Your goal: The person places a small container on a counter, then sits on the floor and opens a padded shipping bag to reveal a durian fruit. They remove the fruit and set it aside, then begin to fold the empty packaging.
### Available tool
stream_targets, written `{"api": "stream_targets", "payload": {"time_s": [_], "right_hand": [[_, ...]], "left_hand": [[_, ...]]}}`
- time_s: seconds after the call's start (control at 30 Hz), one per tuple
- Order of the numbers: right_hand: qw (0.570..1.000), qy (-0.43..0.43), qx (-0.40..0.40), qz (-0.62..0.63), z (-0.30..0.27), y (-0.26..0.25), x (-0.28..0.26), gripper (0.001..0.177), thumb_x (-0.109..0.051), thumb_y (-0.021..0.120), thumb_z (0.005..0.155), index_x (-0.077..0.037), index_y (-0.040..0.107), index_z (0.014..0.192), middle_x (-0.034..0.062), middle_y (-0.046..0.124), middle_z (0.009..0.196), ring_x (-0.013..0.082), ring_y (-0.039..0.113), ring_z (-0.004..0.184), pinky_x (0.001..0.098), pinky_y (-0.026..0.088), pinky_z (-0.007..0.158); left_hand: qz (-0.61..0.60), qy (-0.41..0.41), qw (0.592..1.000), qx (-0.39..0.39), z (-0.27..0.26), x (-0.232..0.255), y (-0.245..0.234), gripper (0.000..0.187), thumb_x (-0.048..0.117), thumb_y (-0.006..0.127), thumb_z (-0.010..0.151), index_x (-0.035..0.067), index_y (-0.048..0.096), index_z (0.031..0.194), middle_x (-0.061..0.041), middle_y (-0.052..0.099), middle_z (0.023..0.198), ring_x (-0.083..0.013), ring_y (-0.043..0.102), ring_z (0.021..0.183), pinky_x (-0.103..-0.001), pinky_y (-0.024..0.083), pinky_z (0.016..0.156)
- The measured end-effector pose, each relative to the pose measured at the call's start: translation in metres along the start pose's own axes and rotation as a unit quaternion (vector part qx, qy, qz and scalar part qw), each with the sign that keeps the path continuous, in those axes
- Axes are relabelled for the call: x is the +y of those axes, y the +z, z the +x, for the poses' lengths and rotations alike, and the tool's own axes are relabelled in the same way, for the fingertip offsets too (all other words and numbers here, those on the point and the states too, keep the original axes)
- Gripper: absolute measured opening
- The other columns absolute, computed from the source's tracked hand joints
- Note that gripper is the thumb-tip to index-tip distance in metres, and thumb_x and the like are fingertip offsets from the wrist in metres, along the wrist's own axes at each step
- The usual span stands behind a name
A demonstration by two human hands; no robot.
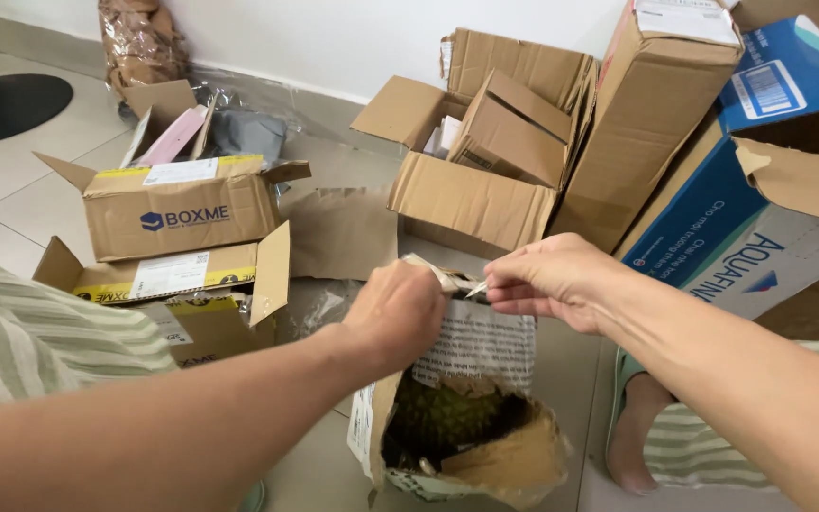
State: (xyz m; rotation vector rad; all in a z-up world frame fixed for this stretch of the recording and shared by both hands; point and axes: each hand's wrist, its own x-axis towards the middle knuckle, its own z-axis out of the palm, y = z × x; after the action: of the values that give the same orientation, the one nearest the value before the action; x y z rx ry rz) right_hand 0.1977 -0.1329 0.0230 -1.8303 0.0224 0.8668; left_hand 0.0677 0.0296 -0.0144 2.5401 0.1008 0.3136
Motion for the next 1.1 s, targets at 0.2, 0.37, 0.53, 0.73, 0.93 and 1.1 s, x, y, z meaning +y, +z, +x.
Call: {"api": "stream_targets", "payload": {"time_s": [0.2, 0.37, 0.53, 0.73, 0.93, 1.1], "right_hand": [[0.999, 0.028, -0.011, -0.036, 0.004, 0.005, 0.009, 0.011, -0.002, 0.075, 0.082, 0.006, 0.073, 0.089, 0.0144, 0.074, 0.085, 0.0232, 0.073, 0.076, 0.0379, 0.066, 0.076], [0.999, 0.035, 0.025, -0.012, -0.001, -0.002, 0.019, 0.008, 0.001, 0.075, 0.082, 0.005, 0.074, 0.089, 0.0128, 0.074, 0.087, 0.0214, 0.072, 0.078, 0.0358, 0.066, 0.078], [0.999, 0.016, 0.040, 0.009, -0.001, -0.011, 0.012, 0.008, 0.000, 0.076, 0.082, 0.006, 0.072, 0.086, 0.0133, 0.073, 0.083, 0.0213, 0.072, 0.076, 0.0362, 0.065, 0.076], [0.997, 0.049, 0.021, -0.047, 0.000, -0.016, 0.007, 0.008, 0.000, 0.077, 0.081, 0.005, 0.073, 0.085, 0.0123, 0.073, 0.080, 0.0199, 0.072, 0.074, 0.0339, 0.065, 0.074], [0.998, 0.042, 0.010, -0.039, 0.001, -0.011, 0.009, 0.010, -0.001, 0.078, 0.079, 0.004, 0.074, 0.086, 0.0117, 0.073, 0.080, 0.0193, 0.072, 0.073, 0.0333, 0.065, 0.073], [0.997, 0.055, -0.005, -0.062, -0.002, -0.013, 0.006, 0.011, 0.000, 0.079, 0.079, 0.005, 0.073, 0.086, 0.0118, 0.073, 0.079, 0.0193, 0.072, 0.073, 0.0329, 0.065, 0.072]], "left_hand": [[0.000, -0.002, 1.000, 0.016, -0.011, 0.016, 0.014, 0.024, 0.014, 0.061, 0.088, 0.000, 0.072, 0.072, -0.025, 0.069, 0.080, -0.0448, 0.068, 0.079, -0.053, 0.056, 0.073], [-0.023, -0.020, 1.000, -0.002, -0.017, 0.031, 0.019, 0.022, 0.012, 0.059, 0.090, 0.002, 0.072, 0.076, -0.024, 0.069, 0.080, -0.0445, 0.068, 0.077, -0.054, 0.056, 0.070], [-0.043, -0.006, 0.998, 0.045, -0.028, 0.035, 0.015, 0.020, 0.011, 0.060, 0.089, 0.002, 0.072, 0.077, -0.024, 0.070, 0.080, -0.0450, 0.068, 0.076, -0.055, 0.055, 0.070], [-0.050, -0.034, 0.997, 0.053, -0.035, 0.043, 0.016, 0.021, 0.013, 0.061, 0.090, 0.002, 0.072, 0.076, -0.024, 0.069, 0.078, -0.0456, 0.067, 0.075, -0.056, 0.054, 0.070], [-0.053, -0.035, 0.997, 0.054, -0.043, 0.046, 0.011, 0.023, 0.017, 0.062, 0.092, 0.002, 0.073, 0.077, -0.023, 0.069, 0.078, -0.0451, 0.067, 0.075, -0.055, 0.054, 0.071], [-0.061, -0.057, 0.995, 0.045, -0.046, 0.051, 0.011, 0.025, 0.020, 0.062, 0.092, 0.004, 0.074, 0.078, -0.023, 0.069, 0.078, -0.0444, 0.067, 0.076, -0.055, 0.054, 0.073]]}}
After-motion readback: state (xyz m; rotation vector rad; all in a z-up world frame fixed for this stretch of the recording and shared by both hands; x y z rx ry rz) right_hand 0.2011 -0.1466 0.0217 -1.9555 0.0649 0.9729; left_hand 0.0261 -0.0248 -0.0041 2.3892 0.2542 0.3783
